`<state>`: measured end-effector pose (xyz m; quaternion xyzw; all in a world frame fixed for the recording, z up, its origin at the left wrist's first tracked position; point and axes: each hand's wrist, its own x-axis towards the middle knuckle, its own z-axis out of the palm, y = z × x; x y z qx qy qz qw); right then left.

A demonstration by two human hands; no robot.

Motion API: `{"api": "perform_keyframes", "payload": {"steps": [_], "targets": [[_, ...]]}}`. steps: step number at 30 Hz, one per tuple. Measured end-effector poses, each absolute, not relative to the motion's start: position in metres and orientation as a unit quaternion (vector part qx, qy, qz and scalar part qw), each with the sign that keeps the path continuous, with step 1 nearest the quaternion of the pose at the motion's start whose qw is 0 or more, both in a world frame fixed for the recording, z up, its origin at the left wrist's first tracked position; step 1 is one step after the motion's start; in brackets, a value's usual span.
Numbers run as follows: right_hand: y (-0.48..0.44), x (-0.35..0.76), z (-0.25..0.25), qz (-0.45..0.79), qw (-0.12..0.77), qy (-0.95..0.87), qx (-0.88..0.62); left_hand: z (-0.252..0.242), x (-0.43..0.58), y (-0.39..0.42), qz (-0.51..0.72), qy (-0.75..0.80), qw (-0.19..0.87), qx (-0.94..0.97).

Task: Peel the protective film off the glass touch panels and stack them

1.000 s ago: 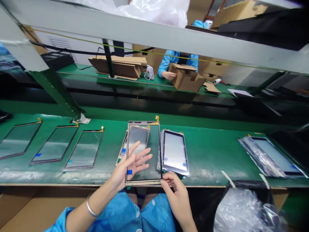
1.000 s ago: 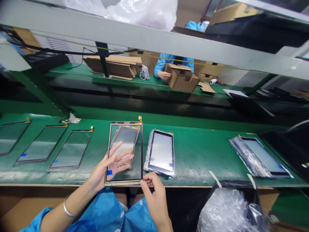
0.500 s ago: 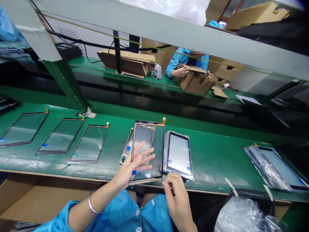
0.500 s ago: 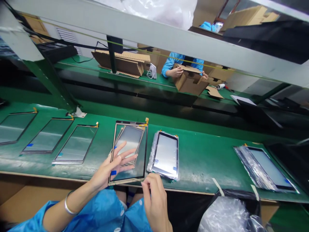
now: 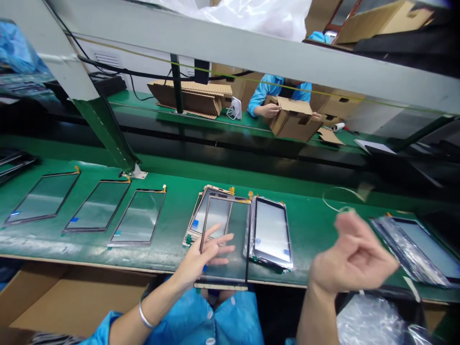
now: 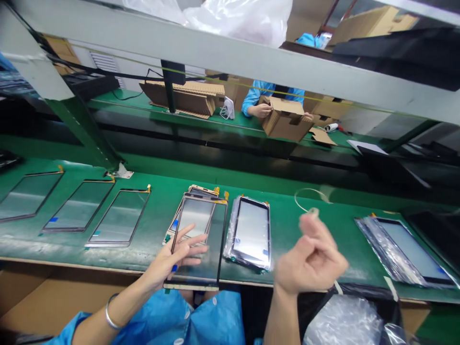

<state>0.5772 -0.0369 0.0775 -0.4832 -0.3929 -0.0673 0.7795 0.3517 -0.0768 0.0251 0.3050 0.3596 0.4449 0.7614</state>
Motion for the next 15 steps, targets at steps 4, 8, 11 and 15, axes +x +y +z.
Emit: {"api": "perform_keyframes", "payload": {"steps": [4, 8, 11, 15], "targets": [[-0.098, 0.561, 0.012, 0.271, 0.625, -0.422, -0.599, 0.034, 0.347, -0.07, 0.497, 0.368, 0.727, 0.299], [-0.134, 0.533, -0.013, 0.42, 0.555, -0.402, -0.595, 0.037, 0.352, -0.069, 0.512, 0.373, 0.706, 0.317], [-0.137, 0.531, -0.009, 0.41, 0.567, -0.422, -0.577, 0.039, 0.355, -0.073, 0.513, 0.372, 0.698, 0.336], [-0.134, 0.538, -0.005, 0.391, 0.548, -0.462, -0.578, 0.043, 0.355, -0.078, 0.512, 0.379, 0.688, 0.348]]}}
